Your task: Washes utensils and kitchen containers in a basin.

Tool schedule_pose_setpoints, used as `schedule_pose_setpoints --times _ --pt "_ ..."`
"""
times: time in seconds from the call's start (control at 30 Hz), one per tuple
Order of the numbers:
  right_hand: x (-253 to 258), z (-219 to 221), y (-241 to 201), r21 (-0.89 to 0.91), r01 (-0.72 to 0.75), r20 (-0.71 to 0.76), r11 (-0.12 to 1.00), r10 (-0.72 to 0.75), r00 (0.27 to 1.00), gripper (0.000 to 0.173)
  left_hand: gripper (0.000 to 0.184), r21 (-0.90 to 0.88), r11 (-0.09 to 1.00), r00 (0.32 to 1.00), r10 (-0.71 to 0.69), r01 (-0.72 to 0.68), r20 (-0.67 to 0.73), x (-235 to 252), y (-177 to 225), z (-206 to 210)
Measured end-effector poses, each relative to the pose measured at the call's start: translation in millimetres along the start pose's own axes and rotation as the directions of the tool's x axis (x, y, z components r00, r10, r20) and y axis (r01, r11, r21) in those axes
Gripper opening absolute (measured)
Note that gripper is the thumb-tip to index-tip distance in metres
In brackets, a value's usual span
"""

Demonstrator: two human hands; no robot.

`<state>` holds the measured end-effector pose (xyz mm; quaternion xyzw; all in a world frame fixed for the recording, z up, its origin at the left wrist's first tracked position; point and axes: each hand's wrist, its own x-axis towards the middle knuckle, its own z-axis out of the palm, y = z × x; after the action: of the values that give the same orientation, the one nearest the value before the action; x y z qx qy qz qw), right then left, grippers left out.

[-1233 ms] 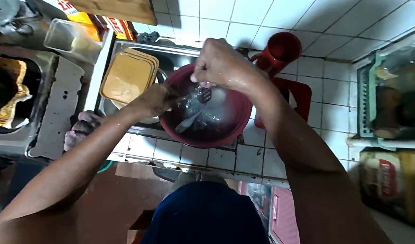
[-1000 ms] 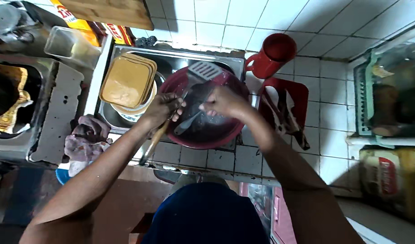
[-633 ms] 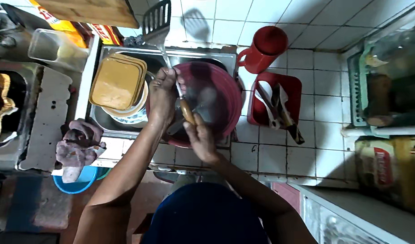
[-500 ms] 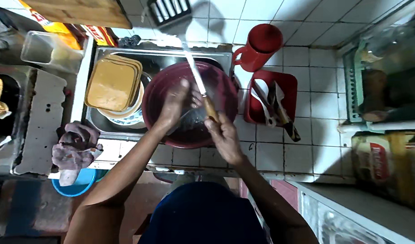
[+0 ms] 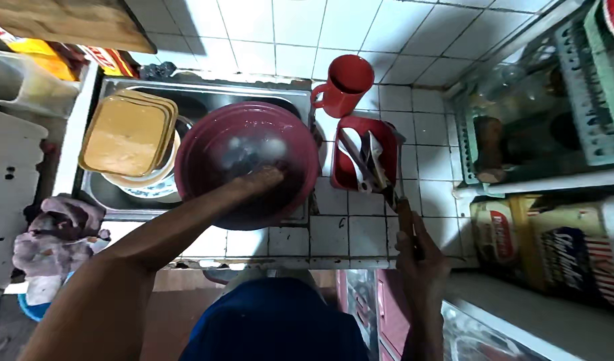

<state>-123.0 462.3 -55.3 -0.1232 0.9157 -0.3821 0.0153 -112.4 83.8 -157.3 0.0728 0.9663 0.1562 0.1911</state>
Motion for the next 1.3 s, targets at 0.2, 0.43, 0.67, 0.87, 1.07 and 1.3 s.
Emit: schedule_pose_setpoints --times 0.2,0.43,0.67,0.87,1.07,1.3 --pt "9 8 19 -0.084 -0.058 0.088 0.995 0.065 0.994 0.046 0.033 0.084 0.996 0.994 -0.007 -0.003 0.109 9 15 -8" --pt "32 16 15 -0.239 -0.124 0.228 0.963 0.180 0.957 0.062 0.023 0.099 0.995 0.999 0.007 -0.002 -0.052 -12 48 -27" --pt "39 4 -4 -0.196 0.048 0.030 0.979 -0.043 0.999 0.049 0.027 -0.469 0.868 0.694 -0.239 -0.160 -0.679 -57 22 -96" --pt "65 56 -62 0.073 0.311 0.173 0.948 -0.319 0.932 0.033 0.022 -0.624 0.723 0.510 -0.433 -0.296 -0.743 -79 -43 -106" --pt "112 158 -136 0.459 0.157 0.538 0.875 -0.414 0.734 0.023 0.014 -0.949 0.272 0.455 -0.833 -0.159 -0.315 -98 -68 -75" --pt "183 289 -174 0.381 -0.695 0.818 0.610 0.128 0.561 0.043 0.021 -0.994 -0.013 0.557 -0.827 0.108 0.071 -102 -71 -32"
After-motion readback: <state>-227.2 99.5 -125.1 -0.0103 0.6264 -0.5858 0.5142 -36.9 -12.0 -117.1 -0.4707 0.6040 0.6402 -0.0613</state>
